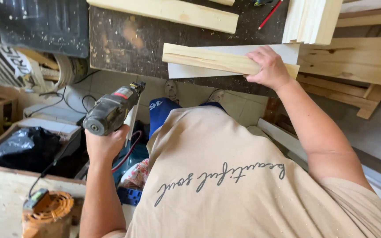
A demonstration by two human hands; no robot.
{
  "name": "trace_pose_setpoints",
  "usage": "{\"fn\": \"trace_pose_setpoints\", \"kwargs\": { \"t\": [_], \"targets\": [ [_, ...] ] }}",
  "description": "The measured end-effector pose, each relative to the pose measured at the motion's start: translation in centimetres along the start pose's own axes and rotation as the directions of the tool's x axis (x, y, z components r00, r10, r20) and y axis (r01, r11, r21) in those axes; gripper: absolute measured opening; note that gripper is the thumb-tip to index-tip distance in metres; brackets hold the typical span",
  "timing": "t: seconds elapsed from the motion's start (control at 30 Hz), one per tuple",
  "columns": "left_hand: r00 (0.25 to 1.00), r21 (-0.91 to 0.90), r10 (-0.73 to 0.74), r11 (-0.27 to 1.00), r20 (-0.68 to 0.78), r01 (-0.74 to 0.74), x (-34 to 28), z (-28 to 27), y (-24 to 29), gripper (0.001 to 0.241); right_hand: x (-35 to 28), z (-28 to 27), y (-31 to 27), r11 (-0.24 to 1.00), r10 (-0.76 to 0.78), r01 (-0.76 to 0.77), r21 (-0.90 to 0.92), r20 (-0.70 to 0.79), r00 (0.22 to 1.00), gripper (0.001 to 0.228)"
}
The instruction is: Assembling wooden slats by applying wood glue and then fastening them together using a pneumatic nail gun on a workbench.
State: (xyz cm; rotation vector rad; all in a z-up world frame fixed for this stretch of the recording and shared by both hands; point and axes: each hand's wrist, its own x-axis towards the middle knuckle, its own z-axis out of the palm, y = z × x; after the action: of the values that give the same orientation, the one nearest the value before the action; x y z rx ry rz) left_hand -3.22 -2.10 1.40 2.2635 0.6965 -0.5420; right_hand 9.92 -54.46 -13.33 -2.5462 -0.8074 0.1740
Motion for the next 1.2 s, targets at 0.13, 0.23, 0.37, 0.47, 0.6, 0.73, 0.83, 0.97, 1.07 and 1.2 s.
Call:
{"fn": "trace_pose_setpoints", "kwargs": {
  "t": [0.13, 0.23, 0.37, 0.47, 0.6, 0.73, 0.83, 0.97, 1.07, 1.2],
  "targets": [
    [0.998, 0.077, -0.066, 0.995, -0.020, 0.067, -2.4, 1.6, 1.7, 0.029, -0.3, 2.1, 2.1, 0.999, -0.049, 0.048, 0.018, 0.040, 0.998, 0.066],
    [0.996, 0.088, -0.090, 0.992, 0.003, 0.089, -4.0, 2.5, 3.7, 0.030, -0.9, 2.4, 2.4, 0.998, 0.001, 0.002, -0.064, 0.057, 0.998, 0.073],
    [1.000, 0.141, -0.004, 0.990, 0.014, 0.002, -5.3, 3.3, 5.9, 0.031, -2.2, 2.2, 2.0, 0.984, 0.038, -0.042, -0.173, -0.023, 0.999, 0.062],
    [0.998, 0.156, -0.057, 0.986, 0.034, 0.051, -5.9, 3.3, 9.2, 0.028, -2.5, 2.7, 2.2, 0.994, 0.003, -0.014, -0.112, -0.097, 0.995, 0.064],
    [0.993, 0.311, 0.114, 0.943, 0.039, -0.120, -4.0, 4.1, 11.3, 0.039, -3.3, 2.7, 2.9, 0.990, 0.000, -0.016, -0.138, -0.110, 0.994, 0.065],
    [0.990, 0.477, 0.138, 0.869, 0.016, -0.129, -1.8, 5.2, 14.7, 0.039, -4.3, 3.0, 4.3, 0.983, -0.019, -0.001, -0.182, -0.112, 0.994, 0.069],
    [0.998, 0.485, 0.067, 0.873, 0.005, -0.061, -0.4, 6.1, 17.7, 0.032, -4.3, 3.3, 4.9, 0.983, -0.052, 0.024, -0.183, -0.151, 0.987, 0.075],
    [0.994, 0.533, 0.051, 0.841, 0.092, -0.093, 1.4, 7.5, 19.5, 0.023, -4.3, 3.0, 4.7, 0.977, -0.077, 0.040, -0.208, -0.172, 0.982, 0.078],
    [0.991, 0.565, -0.028, 0.824, 0.131, -0.051, 1.5, 7.5, 20.0, 0.023, -4.2, 3.1, 4.6, 0.978, -0.064, 0.034, -0.205, -0.139, 0.988, 0.073],
    [0.993, 0.551, 0.053, 0.828, 0.107, -0.104, 1.2, 7.0, 20.4, 0.019, -4.2, 3.0, 4.6, 0.970, -0.059, 0.020, -0.243, -0.155, 0.986, 0.075]
  ]
}}
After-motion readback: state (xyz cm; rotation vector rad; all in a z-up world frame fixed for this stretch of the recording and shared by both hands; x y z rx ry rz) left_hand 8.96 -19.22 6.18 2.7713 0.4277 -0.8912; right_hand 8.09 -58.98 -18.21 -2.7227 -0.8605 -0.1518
